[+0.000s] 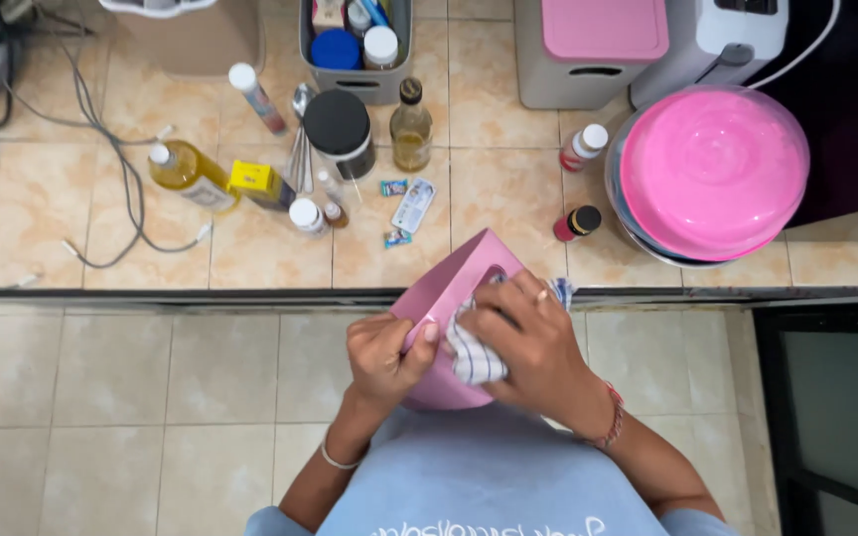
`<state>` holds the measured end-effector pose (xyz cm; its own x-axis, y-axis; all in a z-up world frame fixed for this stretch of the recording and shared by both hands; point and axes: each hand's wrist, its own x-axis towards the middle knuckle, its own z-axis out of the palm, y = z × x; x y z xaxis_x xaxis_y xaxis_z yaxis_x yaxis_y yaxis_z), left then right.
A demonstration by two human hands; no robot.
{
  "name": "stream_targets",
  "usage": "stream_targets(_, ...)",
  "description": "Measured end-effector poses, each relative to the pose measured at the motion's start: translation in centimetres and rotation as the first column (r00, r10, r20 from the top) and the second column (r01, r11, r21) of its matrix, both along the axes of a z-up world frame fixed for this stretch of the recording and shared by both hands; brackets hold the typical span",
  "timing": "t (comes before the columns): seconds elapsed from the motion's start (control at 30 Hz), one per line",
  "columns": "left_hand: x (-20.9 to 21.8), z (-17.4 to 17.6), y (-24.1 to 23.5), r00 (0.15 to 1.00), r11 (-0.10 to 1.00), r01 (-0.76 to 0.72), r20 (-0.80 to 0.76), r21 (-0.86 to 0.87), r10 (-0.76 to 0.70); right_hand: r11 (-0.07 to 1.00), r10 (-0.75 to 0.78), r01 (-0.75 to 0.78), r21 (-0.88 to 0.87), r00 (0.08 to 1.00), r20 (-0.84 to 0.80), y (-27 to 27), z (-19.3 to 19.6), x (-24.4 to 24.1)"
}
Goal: The recorder is cleaning and organizing various containers and bottles on a hotel room counter.
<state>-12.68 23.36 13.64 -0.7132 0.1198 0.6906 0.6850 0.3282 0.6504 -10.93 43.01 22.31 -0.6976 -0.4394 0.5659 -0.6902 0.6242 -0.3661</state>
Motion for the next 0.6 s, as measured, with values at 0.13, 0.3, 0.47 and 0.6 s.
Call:
stream_targets(0.13, -1.1, -0.2, 0.9, 0.996, 0.998, -0.054, 0.072, -0.032, 0.056, 0.993, 0.086, -0.078, 0.093, 0.992, -0.094, 0.6, -0.3, 0.2)
stream_targets(0.3, -2.9, 1.2, 0.3, 0.980, 0.983, 0.185, -0.082, 0.018, -0.183, 0.988, 0.149, -0.136, 0.074, 0.965, -0.217, 1.8, -1.2, -2.4)
stream_targets(0.47, -3.0, 2.6, -0.5, 0.930, 0.951, 0.306, -0.226, 0.040, -0.289, 0.987, -0.094, 0.091, -0.129, 0.995, -0.017, 2.8, -0.2, -6.7)
stream_targets(0.6, -2.8, 1.8, -1.5, 0.939, 0.932, 0.316, -0.198, 0.174, -0.282, 0.848, -0.019, 0.243, -0.471, 0.902, 0.431, 4.2, -2.9, -8.7)
